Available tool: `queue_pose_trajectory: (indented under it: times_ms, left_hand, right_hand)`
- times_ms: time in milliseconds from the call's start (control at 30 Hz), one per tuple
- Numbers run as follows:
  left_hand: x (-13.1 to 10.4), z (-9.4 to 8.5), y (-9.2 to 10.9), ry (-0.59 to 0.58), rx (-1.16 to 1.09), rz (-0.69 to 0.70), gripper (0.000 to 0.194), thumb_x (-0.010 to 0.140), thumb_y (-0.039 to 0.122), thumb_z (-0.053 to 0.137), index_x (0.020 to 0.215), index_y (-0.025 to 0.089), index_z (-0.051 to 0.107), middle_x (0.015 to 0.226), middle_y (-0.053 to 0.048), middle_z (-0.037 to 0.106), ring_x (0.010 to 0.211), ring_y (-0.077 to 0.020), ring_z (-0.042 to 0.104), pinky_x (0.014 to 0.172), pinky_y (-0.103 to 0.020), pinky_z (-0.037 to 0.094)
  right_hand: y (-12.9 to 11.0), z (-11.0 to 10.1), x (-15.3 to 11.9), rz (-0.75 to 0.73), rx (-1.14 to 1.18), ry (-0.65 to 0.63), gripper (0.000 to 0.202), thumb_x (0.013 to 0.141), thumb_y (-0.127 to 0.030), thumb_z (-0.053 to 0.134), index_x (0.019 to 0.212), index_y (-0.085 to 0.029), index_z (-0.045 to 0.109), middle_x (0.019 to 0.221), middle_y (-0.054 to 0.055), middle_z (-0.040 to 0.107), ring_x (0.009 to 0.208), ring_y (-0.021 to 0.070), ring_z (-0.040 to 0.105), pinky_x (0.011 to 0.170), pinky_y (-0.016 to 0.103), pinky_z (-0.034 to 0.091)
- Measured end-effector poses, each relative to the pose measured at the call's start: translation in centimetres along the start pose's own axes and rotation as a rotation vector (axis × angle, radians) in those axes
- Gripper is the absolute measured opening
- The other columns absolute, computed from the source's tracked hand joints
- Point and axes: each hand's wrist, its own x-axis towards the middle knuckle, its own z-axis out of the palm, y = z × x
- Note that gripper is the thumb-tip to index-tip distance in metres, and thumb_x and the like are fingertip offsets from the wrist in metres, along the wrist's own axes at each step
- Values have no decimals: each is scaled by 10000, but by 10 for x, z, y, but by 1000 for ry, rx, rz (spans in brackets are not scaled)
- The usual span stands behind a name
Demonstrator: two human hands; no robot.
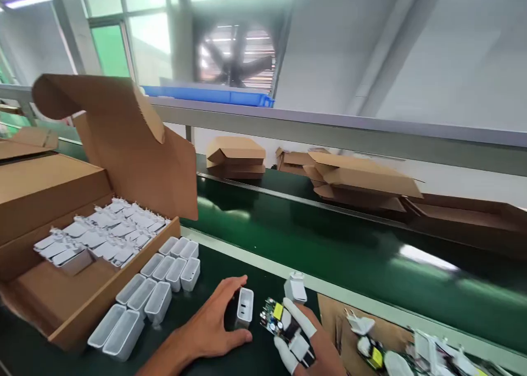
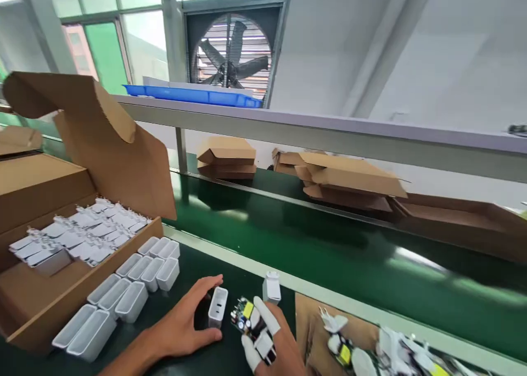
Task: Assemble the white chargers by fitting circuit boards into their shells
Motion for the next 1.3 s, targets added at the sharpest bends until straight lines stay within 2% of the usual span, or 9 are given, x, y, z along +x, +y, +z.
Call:
queue_pose_trajectory:
  times_ms: [67, 167, 367, 500, 600, 800, 1000, 1100, 1300]
  left_hand:
    - [-4, 3, -2, -3, -20, 15, 937, 787, 166, 748, 1617, 252, 322, 1606, -137, 459, 1464, -321, 466, 1239, -535, 345]
    - [-5, 11, -2, -1, -17, 23, 890, 807, 133, 690, 1610, 270, 330, 1529, -116, 549, 1388, -293, 554, 1212, -507, 397]
    - [-4, 18, 4, 117, 163, -100, 746, 802, 273, 804, 1490, 271, 516, 1250, -83, 658, 1154, -301, 661, 1005, -458, 564]
    - [-8, 13, 1, 12, 83, -88, 988, 720, 318, 898, 1575, 282, 404, 1483, -111, 546, 1330, -326, 577, 1117, -459, 493]
    - [-9, 14, 0, -89, 18, -131, 791, 797, 240, 806, 1518, 254, 481, 1406, -116, 634, 1212, -301, 658, 1055, -445, 542]
    - [-9, 23, 3, -13, 175, 194, 680, 921, 225, 717, 1541, 357, 471, 1446, -80, 616, 1304, -323, 546, 1134, -519, 462]
    - [-10, 24, -7, 39, 171, 241, 664, 983, 191, 622, 1576, 364, 377, 1498, -93, 552, 1372, -318, 478, 1141, -522, 469]
    - [-11, 24, -8, 28, 175, 226, 718, 976, 149, 607, 1595, 379, 324, 1507, -89, 537, 1383, -309, 469, 1143, -517, 473]
    - [-12, 24, -4, 42, 163, 229, 744, 981, 174, 599, 1621, 385, 282, 1494, -95, 570, 1384, -307, 508, 1127, -487, 501]
  right_hand:
    - [-7, 1, 0, 17, 8, 21, 525, 952, -232, 612, 1473, -230, 547, 1350, 110, 682, 1170, 269, 716, 992, 330, 617]
    - [-18, 1, -4, 4, 11, 50, 538, 951, -222, 621, 1482, -234, 536, 1344, 116, 684, 1181, 278, 712, 1006, 347, 612]
    - [-28, -1, -5, -46, -5, 137, 522, 959, -164, 564, 1473, -220, 493, 1362, 141, 664, 1219, 272, 691, 1033, 365, 598]
    - [-27, 3, -6, -35, -7, 185, 531, 952, -148, 552, 1472, -217, 464, 1366, 142, 657, 1215, 263, 690, 1033, 370, 599]
    - [-29, 5, -9, -37, 39, 150, 548, 947, -145, 553, 1481, -216, 454, 1386, 139, 639, 1218, 252, 681, 1041, 353, 591]
    - [-44, -7, -9, -198, -22, -12, 755, 812, -42, 514, 1544, -179, 388, 1394, 163, 617, 1242, 298, 635, 1053, 425, 568]
    - [-44, -2, -7, -232, -42, -49, 856, 768, -59, 501, 1585, -165, 270, 1315, 172, 621, 1083, 319, 643, 938, 464, 586]
    - [-40, 3, -9, -217, -55, -78, 838, 720, -53, 507, 1535, -148, 336, 1332, 177, 603, 1068, 322, 623, 937, 474, 571]
    - [-47, -4, -6, -207, -138, -180, 560, 711, -53, 538, 1260, -145, 605, 1324, 183, 609, 1028, 321, 607, 912, 474, 555]
